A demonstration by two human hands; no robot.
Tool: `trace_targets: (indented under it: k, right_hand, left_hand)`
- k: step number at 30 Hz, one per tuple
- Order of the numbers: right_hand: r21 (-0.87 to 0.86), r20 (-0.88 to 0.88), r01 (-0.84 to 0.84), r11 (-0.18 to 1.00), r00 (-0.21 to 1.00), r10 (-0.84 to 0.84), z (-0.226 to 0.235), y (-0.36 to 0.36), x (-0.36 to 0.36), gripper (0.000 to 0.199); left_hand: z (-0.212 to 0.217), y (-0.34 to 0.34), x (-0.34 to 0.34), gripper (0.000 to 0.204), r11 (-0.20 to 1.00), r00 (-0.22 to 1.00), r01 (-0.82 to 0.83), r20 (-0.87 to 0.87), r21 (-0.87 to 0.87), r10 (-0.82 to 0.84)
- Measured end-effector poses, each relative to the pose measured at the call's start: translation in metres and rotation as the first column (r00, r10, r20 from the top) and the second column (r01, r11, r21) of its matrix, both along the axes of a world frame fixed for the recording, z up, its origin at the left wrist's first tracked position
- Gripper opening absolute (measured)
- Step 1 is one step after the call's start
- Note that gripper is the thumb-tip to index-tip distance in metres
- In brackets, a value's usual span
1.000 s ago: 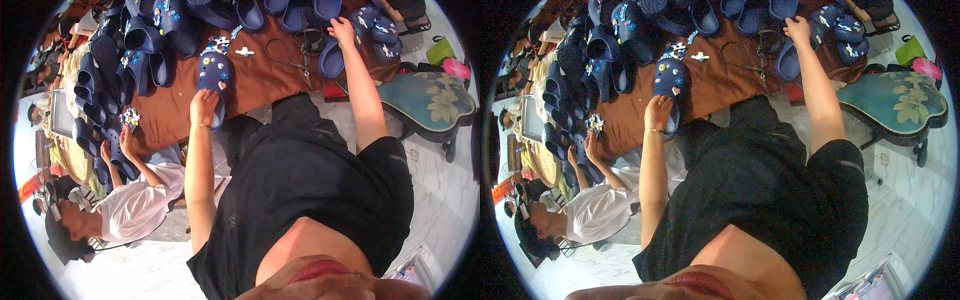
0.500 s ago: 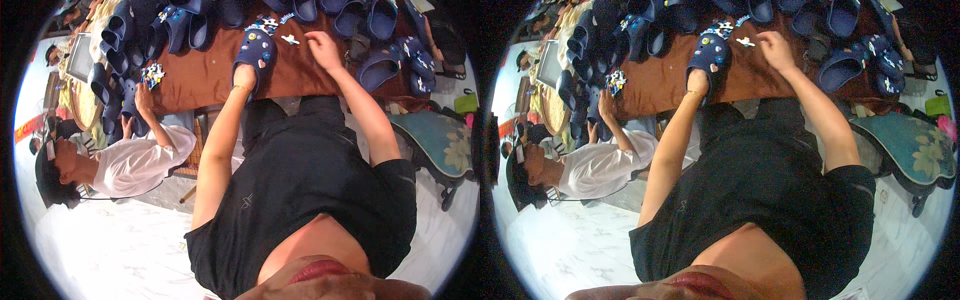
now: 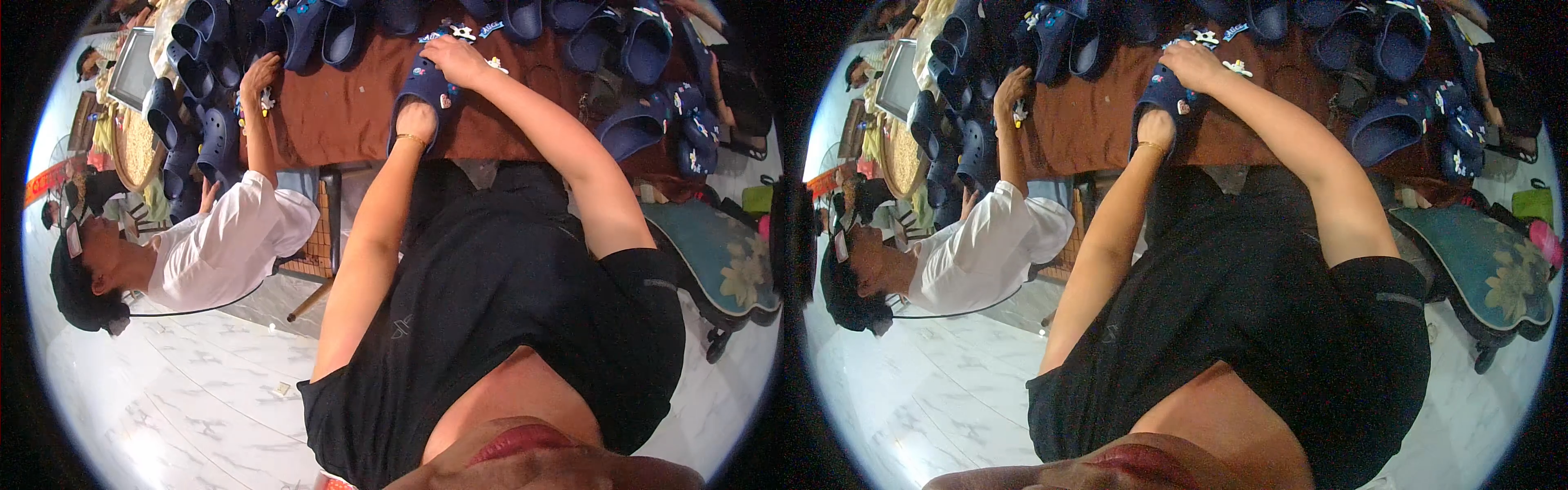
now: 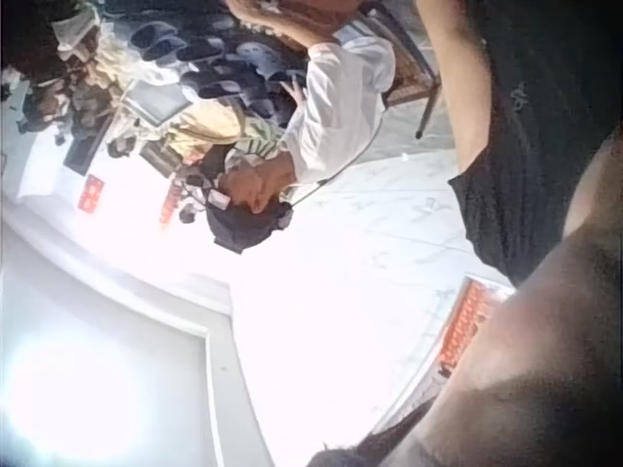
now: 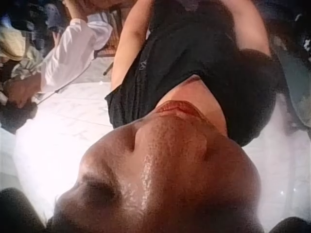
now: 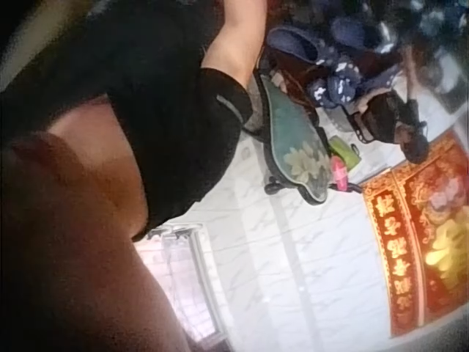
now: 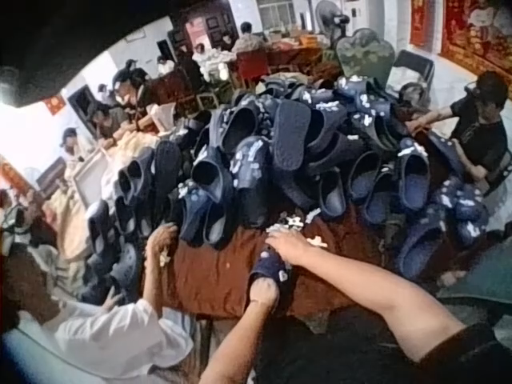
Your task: Attaching small decorative charms or pins to the holes of rubber sandals.
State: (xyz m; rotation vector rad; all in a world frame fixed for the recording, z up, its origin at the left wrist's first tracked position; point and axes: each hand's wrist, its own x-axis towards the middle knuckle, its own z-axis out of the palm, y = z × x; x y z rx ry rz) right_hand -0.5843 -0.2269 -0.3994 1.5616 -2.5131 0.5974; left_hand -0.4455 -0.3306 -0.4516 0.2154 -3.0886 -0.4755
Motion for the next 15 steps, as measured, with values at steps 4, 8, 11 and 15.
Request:
trace_targets:
  k: [4,8,11,15]
  right_hand:
    - [0.012,0.064,0.036,0.999,0.997,-0.037,0.002,-0.006,-0.002,0.017]
    - [0.102,0.168,-0.017,0.995,0.986,0.0,0.0,-0.013,-0.022,0.024]
    - [0.194,0.271,-0.055,0.979,0.962,0.001,0.005,-0.021,-0.029,0.029]
    - [0.418,0.504,-0.093,0.904,0.852,-0.145,0.037,-0.031,-0.03,0.032]
  left_hand:
    - [-0.001,-0.002,-0.001,0.022,1.0,1.0,0.006,0.006,0.01,-0.006]
    - [-0.001,-0.004,-0.005,0.022,1.0,1.0,0.001,-0.02,0.005,-0.001]
    - [-0.006,-0.008,-0.005,0.021,0.999,0.999,0.036,-0.019,-0.019,-0.037]
    - [-0.004,-0.01,-0.006,0.022,1.0,1.0,0.025,-0.003,-0.011,-0.025]
